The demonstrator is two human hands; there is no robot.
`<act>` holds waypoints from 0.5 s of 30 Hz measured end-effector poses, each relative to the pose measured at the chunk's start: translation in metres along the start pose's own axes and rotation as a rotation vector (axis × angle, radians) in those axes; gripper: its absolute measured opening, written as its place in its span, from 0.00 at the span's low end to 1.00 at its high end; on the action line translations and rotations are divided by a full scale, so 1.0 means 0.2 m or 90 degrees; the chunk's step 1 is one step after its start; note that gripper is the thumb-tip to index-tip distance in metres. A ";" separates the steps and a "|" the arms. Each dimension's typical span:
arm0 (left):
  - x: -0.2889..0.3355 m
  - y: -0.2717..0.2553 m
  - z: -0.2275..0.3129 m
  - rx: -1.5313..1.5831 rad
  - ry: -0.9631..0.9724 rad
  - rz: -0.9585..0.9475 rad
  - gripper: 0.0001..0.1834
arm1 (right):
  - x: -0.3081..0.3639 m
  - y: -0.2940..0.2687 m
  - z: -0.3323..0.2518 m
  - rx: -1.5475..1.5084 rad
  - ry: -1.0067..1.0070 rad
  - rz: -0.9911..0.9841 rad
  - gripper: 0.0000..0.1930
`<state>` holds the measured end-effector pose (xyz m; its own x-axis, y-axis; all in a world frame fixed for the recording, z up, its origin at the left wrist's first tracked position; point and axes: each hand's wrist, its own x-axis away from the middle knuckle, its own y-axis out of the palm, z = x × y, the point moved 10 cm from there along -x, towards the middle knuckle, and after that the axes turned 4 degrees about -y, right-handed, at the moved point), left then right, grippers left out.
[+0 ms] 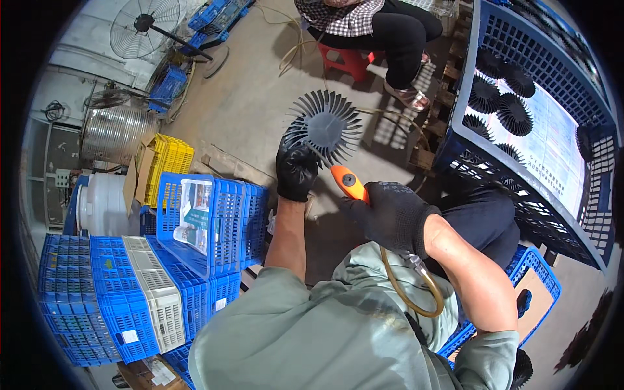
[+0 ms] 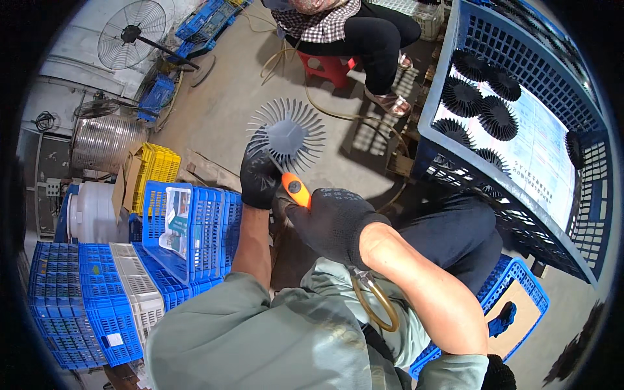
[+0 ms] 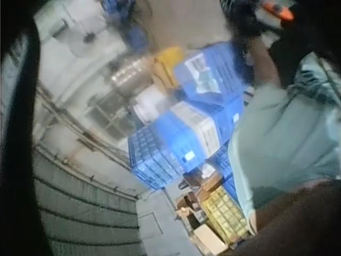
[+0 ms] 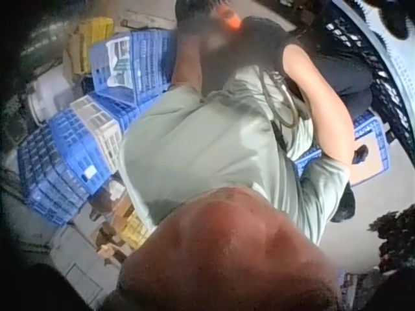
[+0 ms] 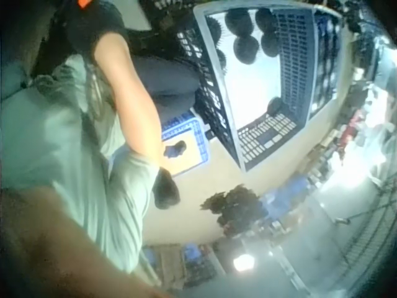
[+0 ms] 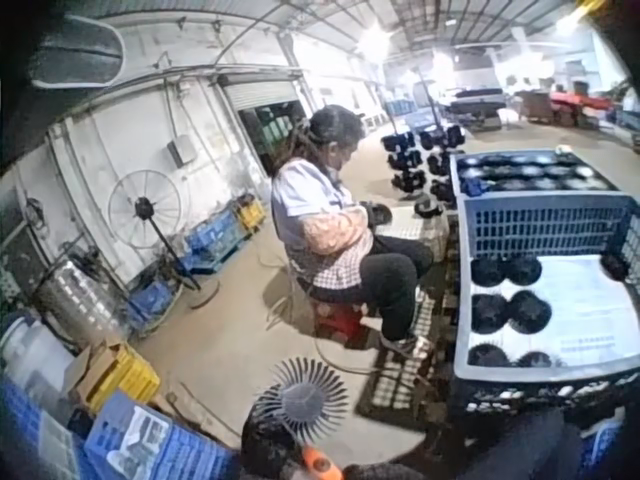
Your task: Cleaning and drying round metal heat sink components using an air blow gun and a blue cloth.
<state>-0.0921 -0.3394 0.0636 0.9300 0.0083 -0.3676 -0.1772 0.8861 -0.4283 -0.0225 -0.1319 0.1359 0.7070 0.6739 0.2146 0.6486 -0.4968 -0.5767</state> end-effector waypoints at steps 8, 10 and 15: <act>0.00 0.05 0.32 -0.084 0.146 0.053 0.16 | 0.01 -0.15 0.10 -0.079 0.076 0.083 0.27; 0.01 0.04 0.22 0.013 0.094 0.071 0.16 | 0.02 -0.17 0.08 -0.065 0.052 0.105 0.27; 0.02 0.03 0.12 0.048 0.097 0.034 0.22 | 0.03 -0.20 0.12 -0.075 0.097 0.093 0.28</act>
<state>-0.0813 -0.3227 0.0799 0.8591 -0.0086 -0.5118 -0.1953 0.9187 -0.3433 -0.0497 -0.0948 0.1416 0.8246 0.5040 0.2570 0.5580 -0.6496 -0.5164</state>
